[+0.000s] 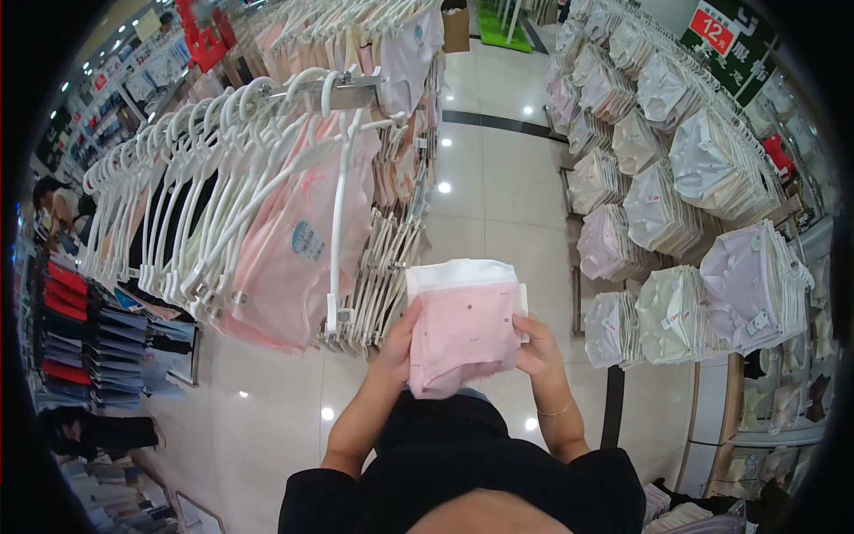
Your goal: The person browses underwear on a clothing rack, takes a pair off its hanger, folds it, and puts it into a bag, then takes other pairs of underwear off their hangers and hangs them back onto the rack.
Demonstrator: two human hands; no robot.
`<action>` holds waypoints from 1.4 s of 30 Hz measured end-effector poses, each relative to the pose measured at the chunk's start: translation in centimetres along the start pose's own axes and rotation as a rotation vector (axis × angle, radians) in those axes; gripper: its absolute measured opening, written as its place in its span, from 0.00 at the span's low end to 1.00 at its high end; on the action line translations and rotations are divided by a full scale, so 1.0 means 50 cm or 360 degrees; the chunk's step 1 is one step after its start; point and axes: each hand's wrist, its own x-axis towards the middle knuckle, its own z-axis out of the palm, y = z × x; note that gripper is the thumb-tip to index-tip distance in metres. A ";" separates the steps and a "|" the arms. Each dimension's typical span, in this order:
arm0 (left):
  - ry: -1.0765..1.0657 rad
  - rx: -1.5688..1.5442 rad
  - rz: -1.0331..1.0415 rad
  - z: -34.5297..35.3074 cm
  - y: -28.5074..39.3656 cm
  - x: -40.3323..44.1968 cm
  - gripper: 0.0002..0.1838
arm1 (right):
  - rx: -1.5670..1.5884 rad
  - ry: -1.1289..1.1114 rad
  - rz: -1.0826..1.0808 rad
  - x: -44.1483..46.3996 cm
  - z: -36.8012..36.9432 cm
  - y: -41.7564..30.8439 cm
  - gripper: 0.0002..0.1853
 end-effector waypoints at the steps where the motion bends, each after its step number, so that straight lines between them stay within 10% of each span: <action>1: -0.0010 0.0023 -0.0027 -0.006 -0.004 0.001 0.24 | 0.0025 -0.0038 -0.0021 0.002 0.004 0.001 0.20; 8: -0.0113 0.0793 -0.0090 -0.024 -0.040 0.000 0.23 | -0.0002 0.0131 -0.0198 0.005 0.006 -0.003 0.18; 18: 0.0166 0.0419 0.0118 -0.022 -0.040 0.006 0.20 | -0.0197 0.0339 -0.0403 -0.003 -0.015 0.005 0.20; 32: 0.0412 0.1118 0.0546 0.027 -0.067 -0.015 0.17 | -0.0295 0.0342 -0.0549 -0.066 0.020 -0.028 0.17; 42: 0.0128 0.1313 0.0626 0.033 -0.103 0.006 0.21 | -0.1654 0.0828 -0.1345 -0.043 0.033 0.050 0.17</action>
